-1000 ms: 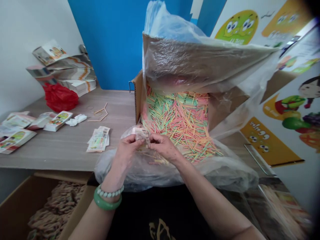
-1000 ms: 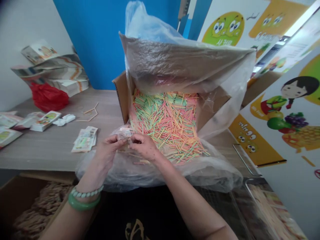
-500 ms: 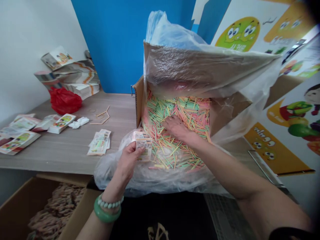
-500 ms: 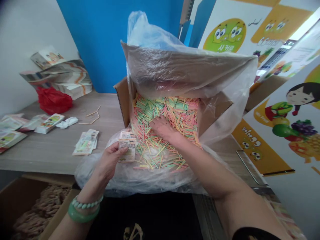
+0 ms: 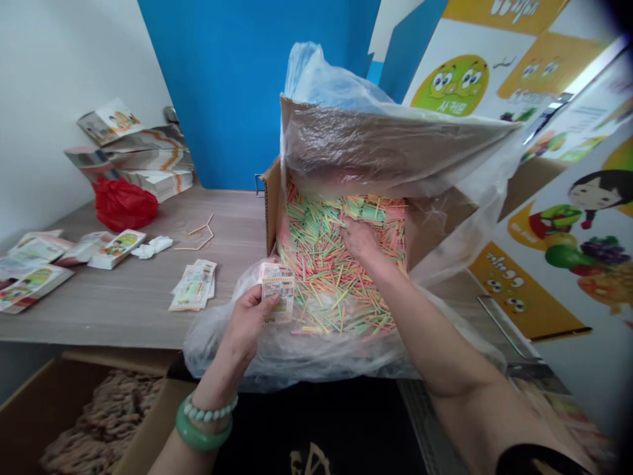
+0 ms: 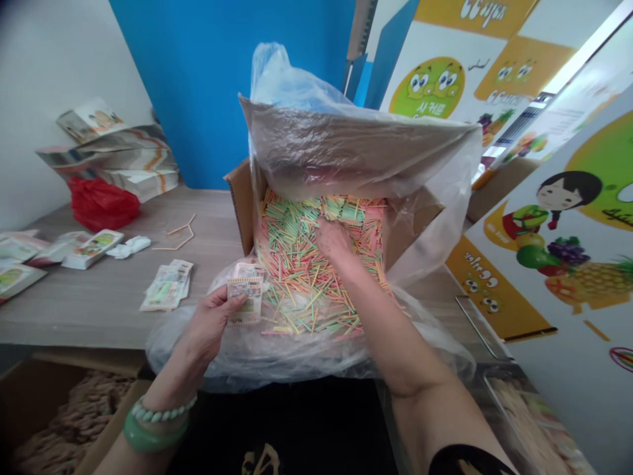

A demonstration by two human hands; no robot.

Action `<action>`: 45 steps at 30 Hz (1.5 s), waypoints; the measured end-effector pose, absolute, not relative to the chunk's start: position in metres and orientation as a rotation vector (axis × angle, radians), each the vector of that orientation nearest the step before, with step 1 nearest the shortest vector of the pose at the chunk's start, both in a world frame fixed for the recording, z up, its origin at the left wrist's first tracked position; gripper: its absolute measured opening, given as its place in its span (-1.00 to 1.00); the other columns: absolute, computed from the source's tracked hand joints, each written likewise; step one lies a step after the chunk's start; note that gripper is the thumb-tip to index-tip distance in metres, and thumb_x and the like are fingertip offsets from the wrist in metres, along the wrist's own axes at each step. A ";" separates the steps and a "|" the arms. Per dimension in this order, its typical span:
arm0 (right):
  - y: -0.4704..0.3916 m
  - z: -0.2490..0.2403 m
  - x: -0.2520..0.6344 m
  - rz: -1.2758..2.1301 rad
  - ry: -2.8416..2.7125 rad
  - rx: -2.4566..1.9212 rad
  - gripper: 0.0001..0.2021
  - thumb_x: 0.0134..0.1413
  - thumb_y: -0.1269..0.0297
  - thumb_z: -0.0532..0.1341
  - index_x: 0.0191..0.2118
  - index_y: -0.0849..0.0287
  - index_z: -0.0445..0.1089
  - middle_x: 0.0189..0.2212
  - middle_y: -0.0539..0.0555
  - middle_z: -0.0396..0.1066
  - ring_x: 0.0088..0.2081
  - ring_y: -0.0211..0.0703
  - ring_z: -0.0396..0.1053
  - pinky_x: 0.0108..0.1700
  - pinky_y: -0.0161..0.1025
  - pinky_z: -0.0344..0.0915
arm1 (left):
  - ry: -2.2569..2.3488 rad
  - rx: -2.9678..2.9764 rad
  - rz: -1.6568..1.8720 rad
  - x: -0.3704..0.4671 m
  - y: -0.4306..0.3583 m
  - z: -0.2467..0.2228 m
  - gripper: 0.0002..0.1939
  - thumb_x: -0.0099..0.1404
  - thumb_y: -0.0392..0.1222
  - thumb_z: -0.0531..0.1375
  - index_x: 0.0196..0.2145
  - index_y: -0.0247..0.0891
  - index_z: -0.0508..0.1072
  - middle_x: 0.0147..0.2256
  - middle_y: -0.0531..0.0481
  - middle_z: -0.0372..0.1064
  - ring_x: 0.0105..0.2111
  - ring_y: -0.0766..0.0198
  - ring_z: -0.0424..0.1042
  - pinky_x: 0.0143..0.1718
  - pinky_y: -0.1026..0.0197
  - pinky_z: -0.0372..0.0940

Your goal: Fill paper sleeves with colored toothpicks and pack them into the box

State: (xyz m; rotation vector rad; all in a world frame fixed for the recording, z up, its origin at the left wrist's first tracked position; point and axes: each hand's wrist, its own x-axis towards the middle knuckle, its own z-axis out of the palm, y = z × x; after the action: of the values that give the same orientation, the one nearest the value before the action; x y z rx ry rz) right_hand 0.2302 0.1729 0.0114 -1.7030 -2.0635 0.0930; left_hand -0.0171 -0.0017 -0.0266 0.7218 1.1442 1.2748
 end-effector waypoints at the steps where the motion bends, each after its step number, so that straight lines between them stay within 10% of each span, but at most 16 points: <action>1: 0.168 0.012 0.232 0.135 -1.975 -1.682 -0.81 0.19 0.29 0.05 -0.25 0.15 0.41 -0.39 0.14 0.49 -0.27 0.00 0.43 -0.18 -0.16 0.24 | 1.148 0.724 1.272 -0.019 -0.003 -0.028 -0.64 -0.08 -0.10 0.45 -0.30 -0.30 0.60 -0.36 -0.04 0.59 -0.39 0.24 0.49 -0.28 0.22 0.36; 8: 0.068 -0.021 0.188 1.157 -1.578 -1.063 -0.80 0.07 0.15 0.14 -0.44 0.13 0.39 -0.47 0.00 0.44 -0.37 -0.16 0.36 -0.17 -0.18 0.31 | 1.152 1.295 1.315 -0.015 -0.017 -0.016 -0.77 0.23 -0.09 0.27 -0.20 -0.26 0.56 0.09 -0.18 0.47 0.09 0.02 0.44 0.14 -0.03 0.30; 12: 0.015 -0.063 0.154 1.199 -1.618 -1.077 -0.85 0.03 0.15 0.19 -0.45 0.08 0.32 -0.50 -0.02 0.38 -0.40 -0.14 0.30 -0.26 -0.19 0.29 | 1.088 1.884 1.195 0.003 -0.016 -0.024 -0.81 0.34 -0.18 0.14 -0.34 -0.25 0.52 0.29 -0.17 0.24 0.31 0.03 0.19 0.34 -0.08 0.05; 18: 0.007 -0.078 0.143 1.038 -1.587 -1.116 -0.85 0.10 0.15 0.16 -0.30 0.08 0.38 -0.40 -0.01 0.45 -0.31 -0.10 0.37 -0.22 -0.20 0.32 | 1.210 1.764 1.145 0.013 -0.014 -0.049 -0.65 0.36 -0.13 0.09 0.04 -0.23 0.47 0.12 -0.17 0.44 0.14 0.08 0.40 0.21 -0.05 0.25; 26: 0.006 -0.069 0.150 1.028 -1.634 -1.223 -0.85 0.01 0.29 0.10 -0.35 0.07 0.42 -0.43 -0.03 0.43 -0.30 -0.09 0.39 -0.18 -0.19 0.29 | 1.250 1.093 1.332 0.003 -0.018 -0.035 -0.73 0.19 -0.07 0.25 -0.20 -0.26 0.53 -0.34 0.02 0.53 -0.32 0.22 0.46 -0.23 0.21 0.35; 45: 0.014 -0.066 0.168 1.166 -1.553 -1.171 -0.93 0.09 0.24 0.15 -0.32 0.06 0.36 -0.48 -0.07 0.46 -0.40 -0.15 0.40 -0.21 -0.17 0.29 | 1.446 1.169 1.137 -0.003 -0.018 -0.044 -0.74 0.07 -0.09 0.23 -0.62 -0.21 0.26 -0.63 0.14 0.12 -0.57 0.36 0.12 -0.56 0.30 0.01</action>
State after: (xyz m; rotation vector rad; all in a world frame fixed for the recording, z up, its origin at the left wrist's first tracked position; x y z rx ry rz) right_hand 0.1684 0.0139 -0.0659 -1.1711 -1.5527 1.1661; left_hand -0.0030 -0.0178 -0.0443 1.1695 1.4456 1.1366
